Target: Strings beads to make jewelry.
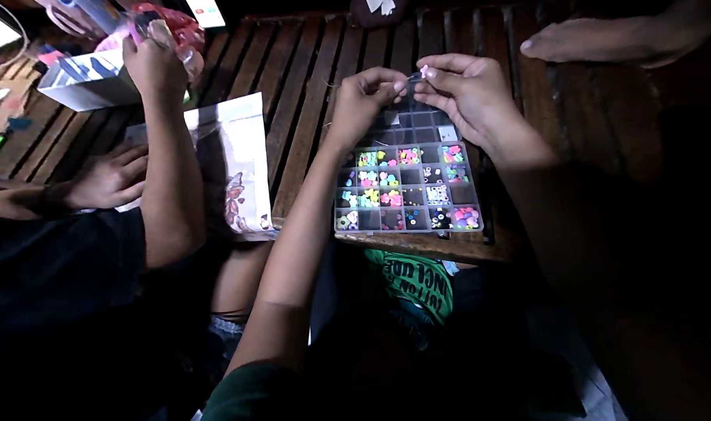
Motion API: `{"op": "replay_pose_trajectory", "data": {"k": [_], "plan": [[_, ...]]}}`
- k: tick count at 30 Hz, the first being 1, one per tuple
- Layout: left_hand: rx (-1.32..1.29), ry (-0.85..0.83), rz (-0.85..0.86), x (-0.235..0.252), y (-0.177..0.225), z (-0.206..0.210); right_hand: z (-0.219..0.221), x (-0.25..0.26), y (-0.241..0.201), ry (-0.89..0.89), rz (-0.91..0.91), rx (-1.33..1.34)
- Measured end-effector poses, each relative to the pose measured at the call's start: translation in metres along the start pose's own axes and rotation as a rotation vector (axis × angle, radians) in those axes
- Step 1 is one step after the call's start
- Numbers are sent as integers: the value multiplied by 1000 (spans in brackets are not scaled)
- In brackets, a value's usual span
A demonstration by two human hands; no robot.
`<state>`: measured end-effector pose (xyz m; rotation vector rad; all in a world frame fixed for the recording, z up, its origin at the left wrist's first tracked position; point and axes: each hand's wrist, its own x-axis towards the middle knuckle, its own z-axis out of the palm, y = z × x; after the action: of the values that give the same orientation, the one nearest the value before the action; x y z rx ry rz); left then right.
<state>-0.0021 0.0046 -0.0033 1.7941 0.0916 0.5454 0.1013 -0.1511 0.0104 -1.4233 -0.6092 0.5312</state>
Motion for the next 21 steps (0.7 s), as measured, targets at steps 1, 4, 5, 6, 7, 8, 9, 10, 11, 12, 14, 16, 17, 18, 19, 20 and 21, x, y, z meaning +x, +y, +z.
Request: {"op": "replay_pose_trajectory", "data": {"k": [1, 4, 5, 6, 7, 8, 9, 10, 11, 12, 14, 16, 17, 18, 19, 20, 21], "plan": [[-3, -4, 6, 0, -1, 0, 1, 0, 1, 0, -2, 7], [-9, -11, 16, 1, -3, 1, 3, -1, 2, -5, -27, 41], [-16, -4, 23, 1, -3, 1, 4, -2, 2, -8, -38, 48], [-29, 7, 33, 1, -3, 1, 4, -2, 2, -8, -47, 55], [-44, 16, 41, 1, -2, 1, 5, -2, 3, -9, -57, 61], [-60, 21, 44, 0, 0, 1, 5, -2, 3, -4, -65, 68], [-75, 21, 45, 0, 1, 2, 6, -2, 3, -2, -68, 78], [-83, 20, 46, 0, 3, 2, 6, -2, 2, -1, -68, 87], [-87, 16, 49, 0, 4, 3, 6, -2, 2, -7, -67, 103], [-88, 10, 55, -1, 3, 3, 6, -3, 2, -21, -64, 117], [-91, 3, 66, -1, 2, 3, 6, -3, 2, -30, -65, 134], [-96, -3, 72, -1, 2, 3, 7, -4, 1, -28, -66, 148], [-99, -6, 75, -1, 2, 3, 7, -4, 2, -29, -69, 153], [-100, -8, 79, -1, 2, 3, 7, -4, 2, -31, -72, 157], [-101, -10, 82, -2, 2, 3, 6, -4, 2, -32, -74, 159], [-105, -13, 87, -2, 1, 3, 7, -4, 2, -33, -76, 160], [-106, -13, 92, -1, 0, 3, 7, -4, 2, -33, -77, 163]]}}
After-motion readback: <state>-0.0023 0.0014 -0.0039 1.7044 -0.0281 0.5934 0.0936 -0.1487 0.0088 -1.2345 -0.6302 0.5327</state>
